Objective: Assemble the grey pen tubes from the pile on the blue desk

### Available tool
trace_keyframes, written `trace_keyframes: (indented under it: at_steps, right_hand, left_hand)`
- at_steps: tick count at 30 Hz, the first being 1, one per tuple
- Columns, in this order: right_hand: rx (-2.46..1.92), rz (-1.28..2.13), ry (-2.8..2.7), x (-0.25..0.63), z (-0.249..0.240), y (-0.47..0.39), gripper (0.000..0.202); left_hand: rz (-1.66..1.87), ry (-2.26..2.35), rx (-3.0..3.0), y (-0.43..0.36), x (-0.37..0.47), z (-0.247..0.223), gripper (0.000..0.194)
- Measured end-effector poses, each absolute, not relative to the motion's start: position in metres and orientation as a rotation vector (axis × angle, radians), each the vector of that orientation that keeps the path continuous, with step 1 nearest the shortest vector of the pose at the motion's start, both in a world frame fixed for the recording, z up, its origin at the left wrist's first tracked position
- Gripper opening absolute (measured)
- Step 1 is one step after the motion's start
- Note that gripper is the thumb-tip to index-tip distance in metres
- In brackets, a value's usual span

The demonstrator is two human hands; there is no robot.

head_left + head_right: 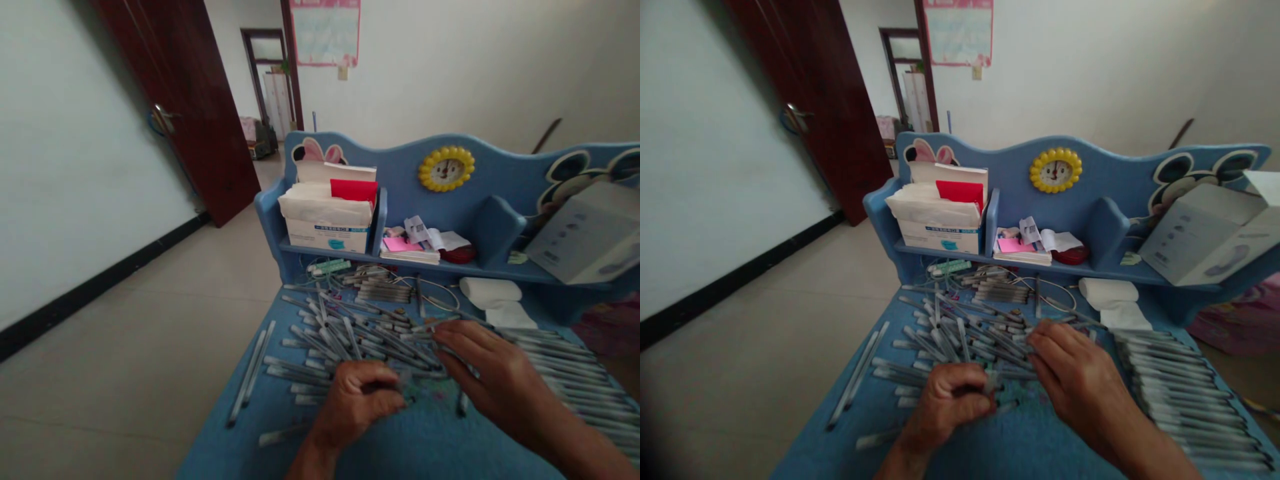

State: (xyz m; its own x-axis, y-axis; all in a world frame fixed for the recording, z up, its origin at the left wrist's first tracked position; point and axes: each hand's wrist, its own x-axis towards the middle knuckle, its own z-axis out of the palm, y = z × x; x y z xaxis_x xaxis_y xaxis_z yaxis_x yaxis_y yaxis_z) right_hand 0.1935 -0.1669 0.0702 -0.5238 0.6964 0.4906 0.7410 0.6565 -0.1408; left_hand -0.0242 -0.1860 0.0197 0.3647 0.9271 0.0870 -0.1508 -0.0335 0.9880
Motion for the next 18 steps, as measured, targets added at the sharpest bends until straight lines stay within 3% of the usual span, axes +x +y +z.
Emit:
trace_keyframes:
  at_steps: [4, 11, 18]
  right_hand:
    - [-1.412, 0.008, -2.443, 0.191, 0.029, -0.117, 0.023]
    - [-1.517, -0.01, -2.558, 0.153, -0.002, -0.047, 0.041]
    - [-1.505, 0.048, -2.619, 0.143, -0.025, -0.05, 0.04]
  left_hand:
    - [1.272, 0.722, 0.989, -0.179, -0.039, 0.019, 0.017]
    - [1.554, 0.714, 0.793, -0.165, -0.065, 0.022, 0.019]
    - [1.693, 0.808, 0.703, -0.157, -0.079, 0.019, 0.024]
